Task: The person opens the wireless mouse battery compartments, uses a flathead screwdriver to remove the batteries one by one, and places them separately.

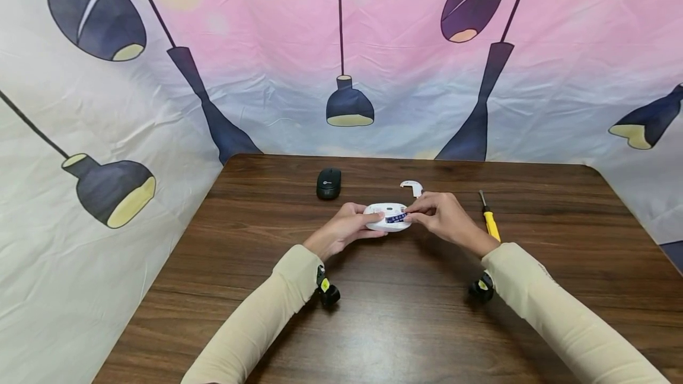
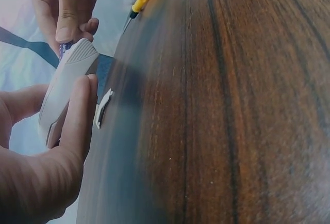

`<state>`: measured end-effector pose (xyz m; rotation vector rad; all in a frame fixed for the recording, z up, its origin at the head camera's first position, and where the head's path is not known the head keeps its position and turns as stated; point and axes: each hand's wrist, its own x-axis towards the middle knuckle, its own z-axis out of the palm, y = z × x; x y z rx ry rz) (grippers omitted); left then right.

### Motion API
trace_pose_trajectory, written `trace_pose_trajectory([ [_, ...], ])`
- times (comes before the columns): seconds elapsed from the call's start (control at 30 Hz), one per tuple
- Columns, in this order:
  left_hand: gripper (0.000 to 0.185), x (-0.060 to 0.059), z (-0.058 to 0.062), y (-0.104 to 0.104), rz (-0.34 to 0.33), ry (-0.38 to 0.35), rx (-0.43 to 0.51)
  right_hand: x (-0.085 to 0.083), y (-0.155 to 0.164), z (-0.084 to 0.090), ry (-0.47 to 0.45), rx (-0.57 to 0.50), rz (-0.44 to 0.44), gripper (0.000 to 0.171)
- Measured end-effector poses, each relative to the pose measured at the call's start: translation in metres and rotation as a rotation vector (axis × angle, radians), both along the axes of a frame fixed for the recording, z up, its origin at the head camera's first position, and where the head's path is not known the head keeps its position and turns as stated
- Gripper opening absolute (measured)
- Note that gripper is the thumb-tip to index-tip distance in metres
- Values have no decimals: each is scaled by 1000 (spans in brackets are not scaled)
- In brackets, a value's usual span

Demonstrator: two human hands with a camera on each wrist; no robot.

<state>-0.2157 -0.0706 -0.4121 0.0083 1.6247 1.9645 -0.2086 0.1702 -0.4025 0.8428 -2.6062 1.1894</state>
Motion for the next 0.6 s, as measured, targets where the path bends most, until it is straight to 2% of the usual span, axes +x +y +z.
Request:
trace_pose_trajectory([
  [0.23,35,-1,0,1,1,-2,10,0,6,5,-29,47,-25,12],
  [0.43,36,-2,-1,1,8,-1,7,-2,11,5,3,52,-37,14],
  [0.6,37,-2,-2,1,10,6,0,-7,18,5,15,43,-85,13],
])
